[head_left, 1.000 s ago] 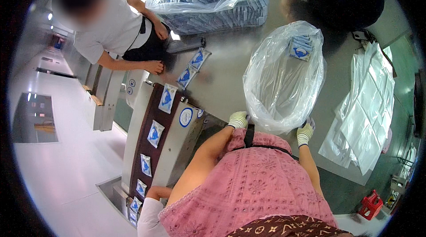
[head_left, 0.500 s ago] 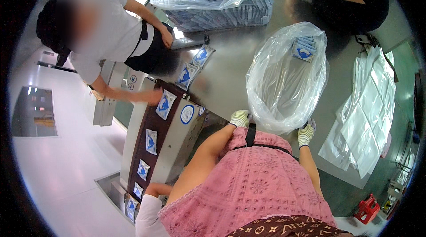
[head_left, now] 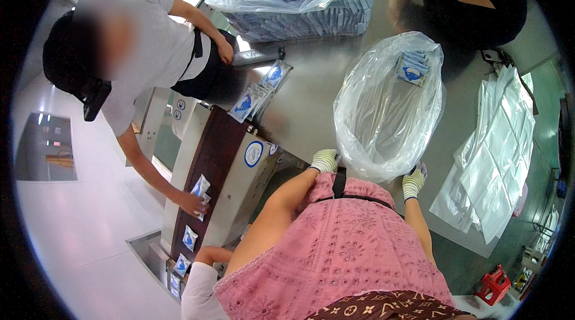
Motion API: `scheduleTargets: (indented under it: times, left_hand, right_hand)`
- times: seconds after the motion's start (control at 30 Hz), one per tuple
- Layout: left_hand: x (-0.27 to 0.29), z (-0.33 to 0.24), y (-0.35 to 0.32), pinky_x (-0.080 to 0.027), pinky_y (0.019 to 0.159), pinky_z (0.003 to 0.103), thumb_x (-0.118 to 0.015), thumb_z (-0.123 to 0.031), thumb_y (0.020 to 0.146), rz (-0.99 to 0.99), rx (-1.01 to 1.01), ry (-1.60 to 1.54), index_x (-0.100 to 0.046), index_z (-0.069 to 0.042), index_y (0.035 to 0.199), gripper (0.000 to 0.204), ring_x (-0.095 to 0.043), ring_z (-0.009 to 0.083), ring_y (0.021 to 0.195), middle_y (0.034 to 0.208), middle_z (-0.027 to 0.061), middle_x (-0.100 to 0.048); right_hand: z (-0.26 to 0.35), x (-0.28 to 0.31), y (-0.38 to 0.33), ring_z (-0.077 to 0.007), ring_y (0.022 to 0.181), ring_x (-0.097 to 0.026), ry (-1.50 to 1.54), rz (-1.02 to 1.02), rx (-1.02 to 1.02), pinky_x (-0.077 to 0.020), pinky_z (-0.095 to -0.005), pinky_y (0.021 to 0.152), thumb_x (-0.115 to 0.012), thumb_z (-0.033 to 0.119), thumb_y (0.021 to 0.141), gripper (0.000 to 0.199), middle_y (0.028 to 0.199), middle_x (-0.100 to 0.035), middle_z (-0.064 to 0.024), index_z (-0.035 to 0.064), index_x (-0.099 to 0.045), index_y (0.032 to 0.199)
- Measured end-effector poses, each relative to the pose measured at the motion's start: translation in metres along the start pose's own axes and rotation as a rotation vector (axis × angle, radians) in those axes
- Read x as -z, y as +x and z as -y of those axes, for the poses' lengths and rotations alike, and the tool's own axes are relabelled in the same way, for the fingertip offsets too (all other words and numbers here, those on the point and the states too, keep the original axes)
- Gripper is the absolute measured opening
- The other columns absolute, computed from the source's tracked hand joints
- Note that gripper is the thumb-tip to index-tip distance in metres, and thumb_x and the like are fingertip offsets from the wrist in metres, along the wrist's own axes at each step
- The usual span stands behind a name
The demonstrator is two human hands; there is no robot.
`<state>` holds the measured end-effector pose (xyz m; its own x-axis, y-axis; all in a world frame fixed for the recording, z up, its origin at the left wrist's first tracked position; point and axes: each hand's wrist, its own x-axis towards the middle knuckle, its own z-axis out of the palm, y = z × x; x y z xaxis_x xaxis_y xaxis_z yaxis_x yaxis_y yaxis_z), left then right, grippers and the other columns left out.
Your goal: The person organizes small blue and white packets into a large plastic bag by hand, then pulls a continuous strip of packaging film from a roll on a machine and bundles it together.
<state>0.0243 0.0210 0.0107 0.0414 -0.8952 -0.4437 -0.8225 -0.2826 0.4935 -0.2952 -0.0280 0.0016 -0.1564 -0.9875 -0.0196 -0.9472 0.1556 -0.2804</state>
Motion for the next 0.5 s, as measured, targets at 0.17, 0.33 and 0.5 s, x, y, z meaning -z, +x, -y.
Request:
scheduleTargets:
  times: [0.17, 0.33, 0.5]
  left_hand:
    - [0.002, -0.002, -0.004, -0.042, 0.072, 0.041, -0.046, -0.032, 0.077, 0.010, 0.021, 0.015, -0.058, -0.006, 0.088, 0.031, -0.055, 0.0327, 0.081, 0.083, 0.0173, -0.058]
    - [0.006, -0.004, -0.007, -0.042, 0.072, 0.041, -0.046, -0.032, 0.077, 0.022, 0.037, 0.030, -0.058, -0.006, 0.088, 0.030, -0.055, 0.0330, 0.081, 0.083, 0.0175, -0.058]
    - [0.009, -0.005, -0.009, -0.042, 0.072, 0.041, -0.046, -0.031, 0.078, 0.016, 0.044, 0.014, -0.058, -0.006, 0.087, 0.030, -0.055, 0.0332, 0.081, 0.082, 0.0174, -0.058]
  right_hand:
    - [0.002, -0.001, 0.000, -0.0331, 0.108, -0.038, 0.004, -0.001, 0.028, -0.0339, -0.0405, 0.090, -0.057, 0.007, 0.062, 0.048, 0.116, -0.043, -0.0150, 0.0101, -0.047, 0.109]
    - [0.002, -0.003, 0.000, -0.0328, 0.109, -0.037, 0.015, -0.009, 0.025, -0.0338, -0.0398, 0.091, -0.057, 0.006, 0.062, 0.049, 0.116, -0.043, -0.0150, 0.0099, -0.047, 0.110]
    - [0.005, -0.002, 0.000, -0.0326, 0.109, -0.037, 0.031, 0.005, 0.008, -0.0334, -0.0396, 0.091, -0.056, 0.006, 0.062, 0.048, 0.116, -0.043, -0.0145, 0.0095, -0.047, 0.110]
